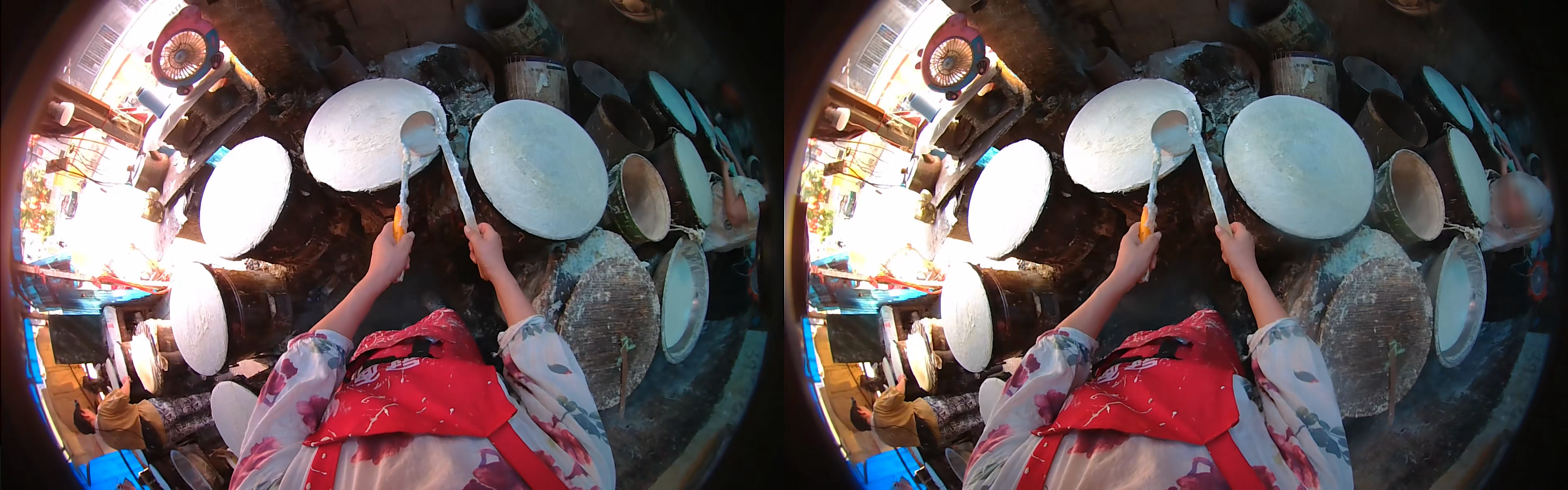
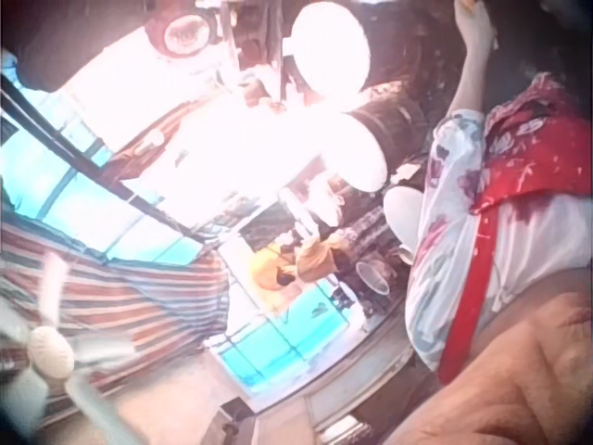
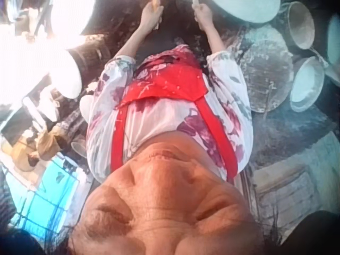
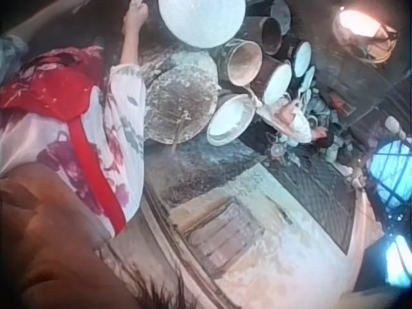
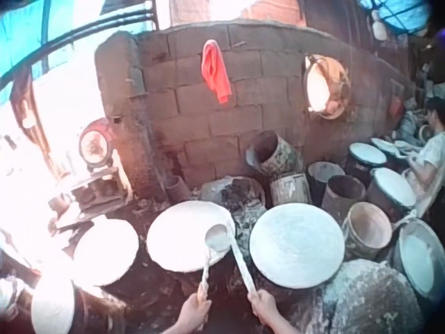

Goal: The person prepares thin spring roll wrappers by using a ladle to pour batter onto circular heated pans and spreading it evenly with a wooden stick. The person then lifts the cooked wrappers off the pans using the stick and places them on a stack.

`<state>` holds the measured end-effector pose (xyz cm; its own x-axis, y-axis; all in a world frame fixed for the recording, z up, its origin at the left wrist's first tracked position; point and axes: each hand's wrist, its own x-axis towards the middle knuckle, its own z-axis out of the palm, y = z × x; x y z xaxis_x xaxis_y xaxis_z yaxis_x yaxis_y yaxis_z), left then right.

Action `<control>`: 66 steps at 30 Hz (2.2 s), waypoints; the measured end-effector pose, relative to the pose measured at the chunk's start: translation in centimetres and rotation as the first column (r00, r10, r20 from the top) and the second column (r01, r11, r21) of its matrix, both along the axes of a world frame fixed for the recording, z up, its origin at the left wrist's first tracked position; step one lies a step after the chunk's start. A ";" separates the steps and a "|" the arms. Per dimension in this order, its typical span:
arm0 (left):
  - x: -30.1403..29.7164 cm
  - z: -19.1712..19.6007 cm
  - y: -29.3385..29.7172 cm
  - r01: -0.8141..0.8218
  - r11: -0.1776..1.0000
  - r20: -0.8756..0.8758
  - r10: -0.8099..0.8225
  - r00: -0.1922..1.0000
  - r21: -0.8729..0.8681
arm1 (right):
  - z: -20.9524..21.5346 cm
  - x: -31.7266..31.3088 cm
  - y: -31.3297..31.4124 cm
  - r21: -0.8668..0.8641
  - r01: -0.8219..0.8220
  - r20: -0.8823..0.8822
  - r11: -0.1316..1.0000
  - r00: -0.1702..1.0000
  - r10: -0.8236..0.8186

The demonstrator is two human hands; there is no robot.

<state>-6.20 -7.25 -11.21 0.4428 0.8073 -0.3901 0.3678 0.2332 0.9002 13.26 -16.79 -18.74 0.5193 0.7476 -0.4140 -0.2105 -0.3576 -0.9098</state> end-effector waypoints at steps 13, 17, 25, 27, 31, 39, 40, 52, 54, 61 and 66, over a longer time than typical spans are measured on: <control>-3.2 3.9 -4.1 -0.204 0.779 0.376 0.492 0.785 -0.592 | -1.8 -8.6 -1.1 0.127 -0.230 -0.345 0.965 0.902 0.261; -8.7 7.4 -3.0 0.182 0.562 0.586 0.724 0.364 -0.807 | 1.8 -8.6 0.1 0.230 -0.291 -0.433 0.929 0.824 0.366; -11.6 10.8 -2.4 0.249 0.648 0.692 0.700 0.179 -0.720 | 6.9 -6.6 5.2 0.452 -0.129 -0.249 0.883 0.932 0.263; -11.4 11.8 -2.5 0.242 0.626 0.668 0.720 0.187 -0.742 | 6.2 -4.1 5.3 0.444 -0.096 -0.198 0.891 0.959 0.202; -10.6 11.2 -4.7 -0.498 0.825 0.358 0.565 0.743 -0.267 | 2.8 -1.3 3.2 0.187 -0.326 0.669 0.927 0.733 0.123; -15.9 9.4 -8.4 -0.342 0.670 0.502 0.730 0.464 -0.659 | -2.2 2.5 2.7 -0.244 -0.145 0.743 0.959 0.607 0.281; -16.4 8.9 -8.9 -0.345 0.649 0.487 0.748 0.451 -0.678 | -1.9 3.4 3.7 -0.272 -0.165 0.636 0.948 0.708 0.306; -21.3 6.8 -12.9 -0.245 0.506 0.437 0.853 0.285 -0.827 | 1.5 -12.1 -1.0 0.027 -0.670 0.124 0.742 0.738 0.663; -21.8 6.9 -13.1 -0.206 0.507 0.451 0.852 0.265 -0.837 | 0.5 -11.8 0.1 0.212 -0.540 0.226 0.814 0.838 0.497; -24.0 7.8 -13.9 -0.274 0.502 0.434 0.859 0.274 -0.820 | 0.8 -8.6 3.6 0.025 -0.017 -0.229 1.000 0.973 0.023; -25.0 7.5 -13.6 -0.207 0.529 0.461 0.835 0.302 -0.823 | 9.2 -18.8 0.8 0.324 -0.666 -0.667 0.672 0.343 0.662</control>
<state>-31.16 -20.83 -3.73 0.3299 0.7369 -0.5900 -0.7750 0.5683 0.2765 -5.57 -15.95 -9.56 -0.5944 0.7079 -0.3815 -0.4367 -0.6825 -0.5860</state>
